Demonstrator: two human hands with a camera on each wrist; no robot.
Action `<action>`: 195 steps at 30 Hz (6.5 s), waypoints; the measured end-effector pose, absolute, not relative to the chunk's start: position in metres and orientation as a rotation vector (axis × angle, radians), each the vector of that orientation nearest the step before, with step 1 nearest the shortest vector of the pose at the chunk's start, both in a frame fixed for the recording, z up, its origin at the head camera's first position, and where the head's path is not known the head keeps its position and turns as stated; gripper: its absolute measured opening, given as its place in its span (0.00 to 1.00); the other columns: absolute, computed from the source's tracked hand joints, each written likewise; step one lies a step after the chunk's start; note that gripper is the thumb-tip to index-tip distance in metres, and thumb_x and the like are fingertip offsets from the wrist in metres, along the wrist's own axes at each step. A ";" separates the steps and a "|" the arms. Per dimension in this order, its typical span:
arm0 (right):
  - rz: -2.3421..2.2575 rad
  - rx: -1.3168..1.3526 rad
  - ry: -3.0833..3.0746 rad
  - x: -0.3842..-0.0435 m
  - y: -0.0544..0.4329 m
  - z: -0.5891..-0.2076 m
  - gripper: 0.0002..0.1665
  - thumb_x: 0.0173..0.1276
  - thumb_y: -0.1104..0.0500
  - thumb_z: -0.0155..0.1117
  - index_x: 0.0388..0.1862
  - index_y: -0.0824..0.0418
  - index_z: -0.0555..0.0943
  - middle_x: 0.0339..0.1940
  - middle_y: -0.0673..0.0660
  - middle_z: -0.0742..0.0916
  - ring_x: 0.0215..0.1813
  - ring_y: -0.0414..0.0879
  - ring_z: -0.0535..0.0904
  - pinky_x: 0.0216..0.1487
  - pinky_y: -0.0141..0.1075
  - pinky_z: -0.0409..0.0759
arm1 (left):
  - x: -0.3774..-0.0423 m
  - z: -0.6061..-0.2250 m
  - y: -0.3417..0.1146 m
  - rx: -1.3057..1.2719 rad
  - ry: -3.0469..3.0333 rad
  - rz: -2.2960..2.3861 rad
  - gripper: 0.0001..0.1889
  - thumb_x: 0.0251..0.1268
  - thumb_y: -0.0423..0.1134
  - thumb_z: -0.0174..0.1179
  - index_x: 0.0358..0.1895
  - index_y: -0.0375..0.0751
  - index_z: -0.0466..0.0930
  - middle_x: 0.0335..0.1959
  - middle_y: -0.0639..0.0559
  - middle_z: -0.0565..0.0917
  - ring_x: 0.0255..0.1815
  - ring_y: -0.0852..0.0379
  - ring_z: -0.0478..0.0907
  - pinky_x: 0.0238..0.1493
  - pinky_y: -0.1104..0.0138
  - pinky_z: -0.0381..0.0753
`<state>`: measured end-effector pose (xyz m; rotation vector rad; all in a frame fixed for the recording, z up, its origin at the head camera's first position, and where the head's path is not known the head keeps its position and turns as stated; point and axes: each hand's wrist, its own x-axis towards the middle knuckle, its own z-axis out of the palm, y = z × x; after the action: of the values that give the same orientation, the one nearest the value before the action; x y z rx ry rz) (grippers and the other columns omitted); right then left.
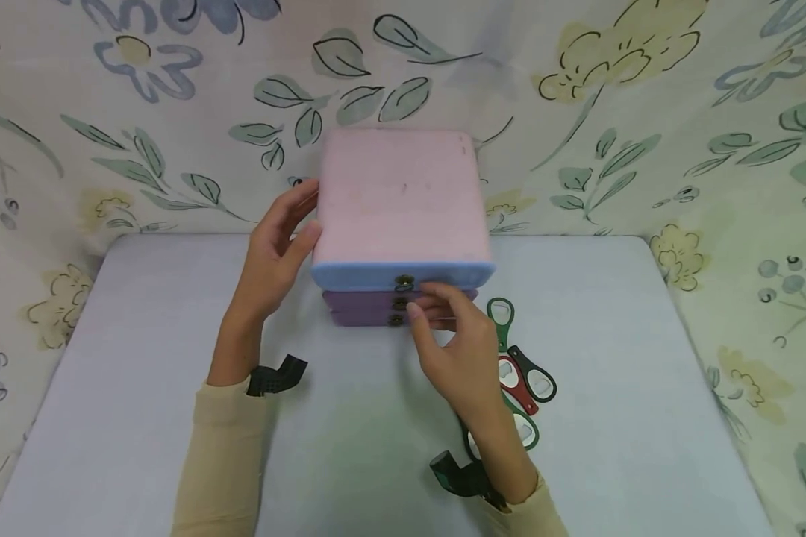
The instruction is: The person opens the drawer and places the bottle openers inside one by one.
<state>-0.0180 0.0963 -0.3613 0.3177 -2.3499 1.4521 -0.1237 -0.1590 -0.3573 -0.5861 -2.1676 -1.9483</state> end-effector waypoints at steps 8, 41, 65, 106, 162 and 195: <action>1.610 0.290 -2.356 -0.023 0.091 -0.367 0.16 0.74 0.59 0.69 0.57 0.64 0.84 0.42 0.58 0.91 0.41 0.45 0.90 0.43 0.33 0.90 | -0.123 -0.358 -0.157 -0.561 -2.170 -1.977 0.29 0.78 0.34 0.53 0.80 0.45 0.67 0.81 0.56 0.70 0.83 0.50 0.67 0.81 0.61 0.71; 2.047 0.120 -2.137 -0.034 0.068 -0.369 0.12 0.78 0.59 0.66 0.45 0.70 0.87 0.38 0.66 0.94 0.31 0.40 0.91 0.36 0.36 0.92 | -0.122 -0.356 -0.157 -0.580 -2.192 -1.935 0.30 0.75 0.33 0.53 0.80 0.44 0.69 0.83 0.57 0.67 0.84 0.52 0.66 0.82 0.52 0.71; 2.036 0.139 -2.121 -0.022 0.070 -0.372 0.11 0.79 0.63 0.62 0.41 0.72 0.84 0.32 0.68 0.91 0.30 0.42 0.89 0.36 0.36 0.92 | -0.123 -0.359 -0.155 -0.629 -2.140 -1.936 0.30 0.76 0.32 0.54 0.80 0.42 0.69 0.84 0.54 0.66 0.84 0.49 0.65 0.79 0.62 0.74; 2.119 0.128 -2.118 0.019 0.074 -0.379 0.08 0.78 0.69 0.60 0.39 0.72 0.83 0.30 0.69 0.88 0.31 0.40 0.88 0.38 0.35 0.92 | -0.125 -0.359 -0.157 -0.619 -2.178 -1.909 0.30 0.75 0.33 0.54 0.80 0.43 0.69 0.84 0.57 0.66 0.83 0.51 0.67 0.81 0.47 0.71; 2.135 0.048 -2.114 0.062 0.071 -0.374 0.09 0.75 0.73 0.59 0.33 0.71 0.82 0.26 0.67 0.88 0.29 0.38 0.88 0.32 0.39 0.91 | -0.126 -0.355 -0.158 -0.671 -2.125 -1.946 0.30 0.75 0.31 0.54 0.80 0.38 0.68 0.84 0.52 0.65 0.84 0.49 0.65 0.80 0.56 0.73; 2.139 -0.053 -2.190 0.078 0.074 -0.373 0.09 0.76 0.72 0.59 0.33 0.69 0.81 0.26 0.65 0.89 0.26 0.39 0.89 0.31 0.39 0.91 | -0.118 -0.360 -0.157 -0.706 -2.141 -1.942 0.31 0.74 0.30 0.53 0.80 0.39 0.68 0.85 0.54 0.65 0.84 0.50 0.65 0.78 0.55 0.75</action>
<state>0.0781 0.0738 -0.3735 -0.0533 -2.1904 2.1394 -0.1181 -0.1571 -0.3596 -0.7056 -2.1415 -1.9416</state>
